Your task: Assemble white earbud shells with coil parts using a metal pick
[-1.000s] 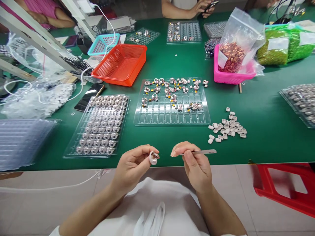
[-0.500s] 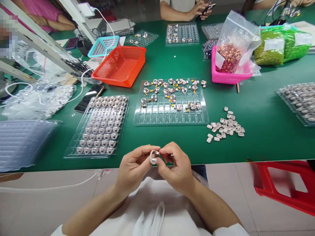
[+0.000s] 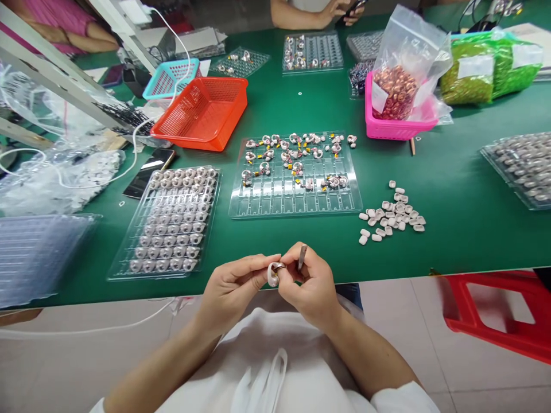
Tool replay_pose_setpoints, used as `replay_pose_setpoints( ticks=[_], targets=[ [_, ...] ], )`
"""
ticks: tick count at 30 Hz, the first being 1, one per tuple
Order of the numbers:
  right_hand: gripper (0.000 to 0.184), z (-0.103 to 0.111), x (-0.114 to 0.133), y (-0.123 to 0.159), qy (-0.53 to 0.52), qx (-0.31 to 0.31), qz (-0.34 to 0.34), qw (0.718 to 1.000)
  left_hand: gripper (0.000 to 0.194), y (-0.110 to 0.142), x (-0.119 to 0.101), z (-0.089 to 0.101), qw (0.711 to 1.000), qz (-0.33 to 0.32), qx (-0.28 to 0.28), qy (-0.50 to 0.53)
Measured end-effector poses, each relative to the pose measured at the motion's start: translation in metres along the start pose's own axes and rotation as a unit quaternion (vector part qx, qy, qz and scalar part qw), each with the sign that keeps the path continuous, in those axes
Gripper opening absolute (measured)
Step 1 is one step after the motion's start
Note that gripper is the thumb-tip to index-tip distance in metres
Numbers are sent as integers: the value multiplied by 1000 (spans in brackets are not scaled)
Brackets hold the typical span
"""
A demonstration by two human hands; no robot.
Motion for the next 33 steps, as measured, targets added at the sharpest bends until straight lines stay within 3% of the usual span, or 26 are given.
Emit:
replay_pose_setpoints(
  ticks=[15, 28, 33],
  targets=[
    [22, 0, 0, 3, 1, -11, 34, 999, 24, 8, 2, -6, 999, -32, 6, -30],
    [23, 1, 12, 0, 59, 27, 80, 995, 18, 10, 11, -6, 997, 70, 4, 41],
    [21, 1, 14, 2, 45, 13, 77, 996, 22, 11, 7, -7, 1000, -1, 18, -1]
  ],
)
Point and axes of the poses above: each hand's wrist, its own y-axis away from the middle knuckle, its own z-axis out of the back of the hand, x = y × z, the point moved 8 cm from there along -y, towards the middle knuckle, and after that the axes turned 7 degrees about -x, right-handed, at the moved point
